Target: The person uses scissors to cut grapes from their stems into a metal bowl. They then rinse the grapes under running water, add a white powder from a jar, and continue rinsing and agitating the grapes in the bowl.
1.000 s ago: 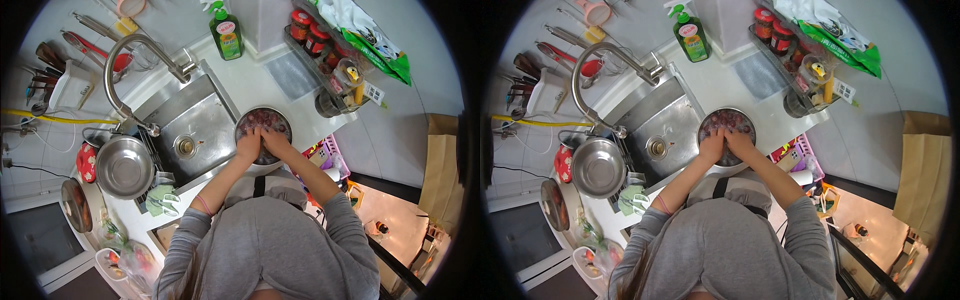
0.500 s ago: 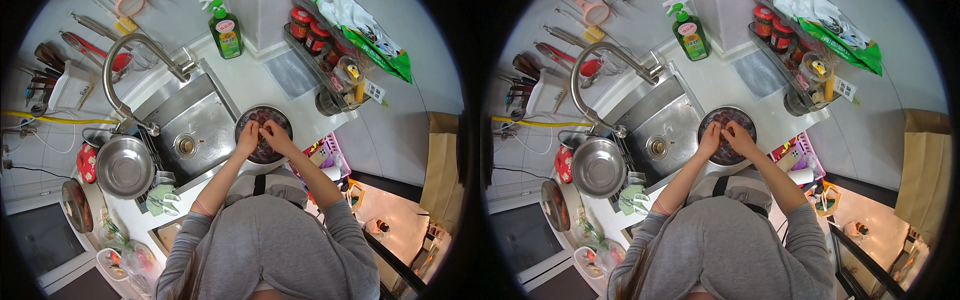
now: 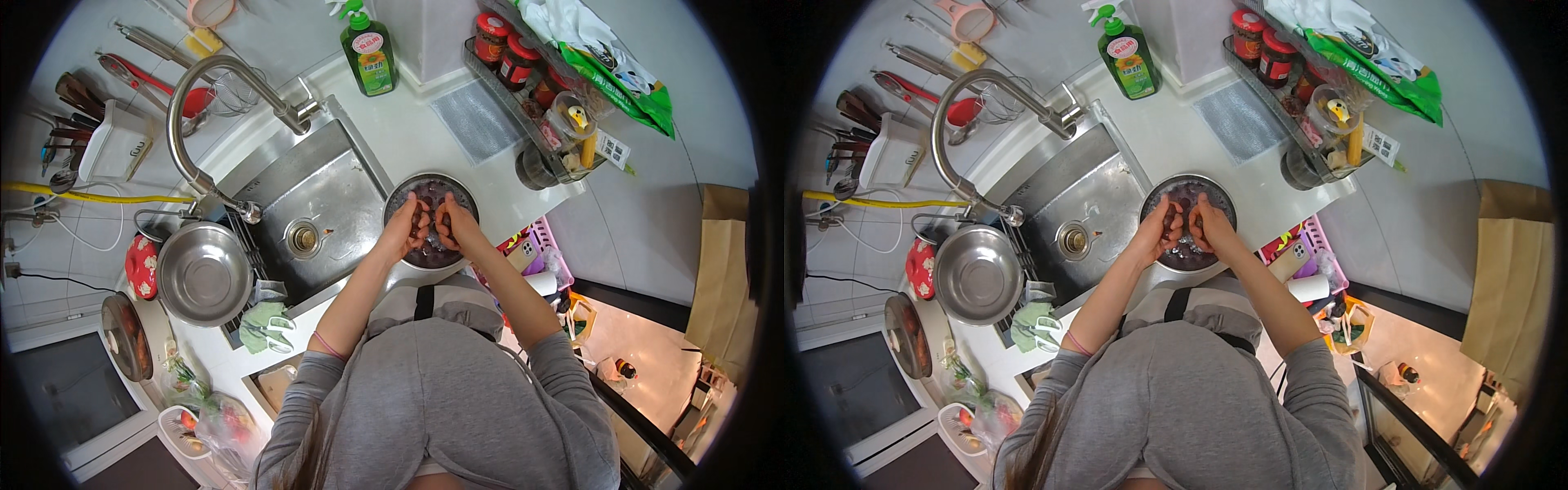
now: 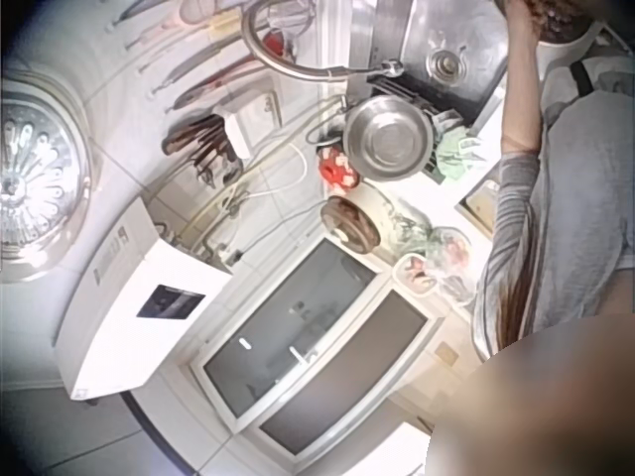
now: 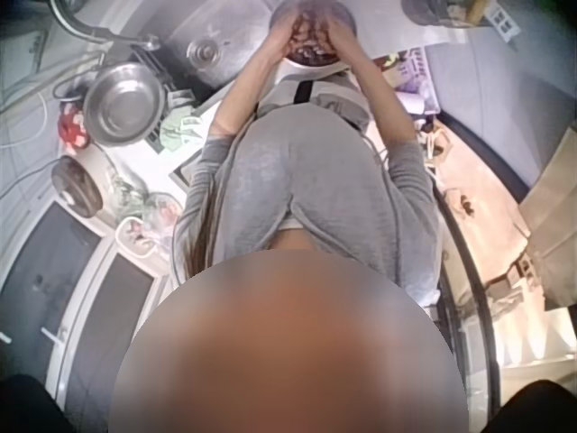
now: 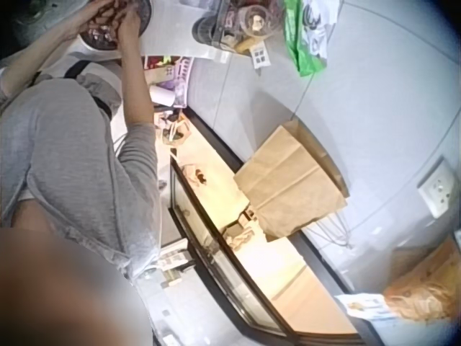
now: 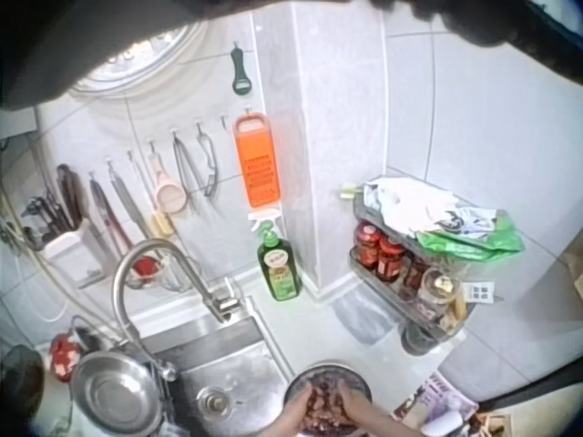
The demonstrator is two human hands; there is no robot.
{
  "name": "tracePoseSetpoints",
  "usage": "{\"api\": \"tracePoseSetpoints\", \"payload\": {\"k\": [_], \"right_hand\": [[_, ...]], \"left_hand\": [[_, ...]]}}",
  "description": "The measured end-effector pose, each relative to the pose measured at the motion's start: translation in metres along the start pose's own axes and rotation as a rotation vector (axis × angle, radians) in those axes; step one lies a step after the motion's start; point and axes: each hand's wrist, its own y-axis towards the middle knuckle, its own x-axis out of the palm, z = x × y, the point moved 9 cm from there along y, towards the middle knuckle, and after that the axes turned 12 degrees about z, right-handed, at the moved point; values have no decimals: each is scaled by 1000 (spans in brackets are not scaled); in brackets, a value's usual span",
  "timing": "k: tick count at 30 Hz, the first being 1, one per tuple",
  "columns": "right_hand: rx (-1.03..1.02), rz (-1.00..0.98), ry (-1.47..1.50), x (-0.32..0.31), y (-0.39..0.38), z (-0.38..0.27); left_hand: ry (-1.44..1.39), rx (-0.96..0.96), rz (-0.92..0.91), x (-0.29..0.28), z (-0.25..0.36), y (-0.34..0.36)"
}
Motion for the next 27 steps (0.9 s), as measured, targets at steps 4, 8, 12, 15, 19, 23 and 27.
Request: {"api": "tracePoseSetpoints", "payload": {"k": [4,8,12,15,19,23,27], "right_hand": [[17,285,39,-3,-6,-6],[-79,233,-127,-11,-2,-12],[4,179,-364,-18,-5,-12],[-126,150,-105,-14,1,-17],[-492,350,-272,-28,-5,-36],[-565,265,-1318,-18,-11,-25],[-716,283,-1727,6,-15,4]], "left_hand": [[-97,20,137,8,7,-6],[18,164,153,3,20,-9],[117,64,95,-10,8,2],[65,72,124,-15,7,5],[15,209,229,-9,22,-9],[949,873,265,-12,31,-13],[1770,721,261,12,-11,-24]]}}
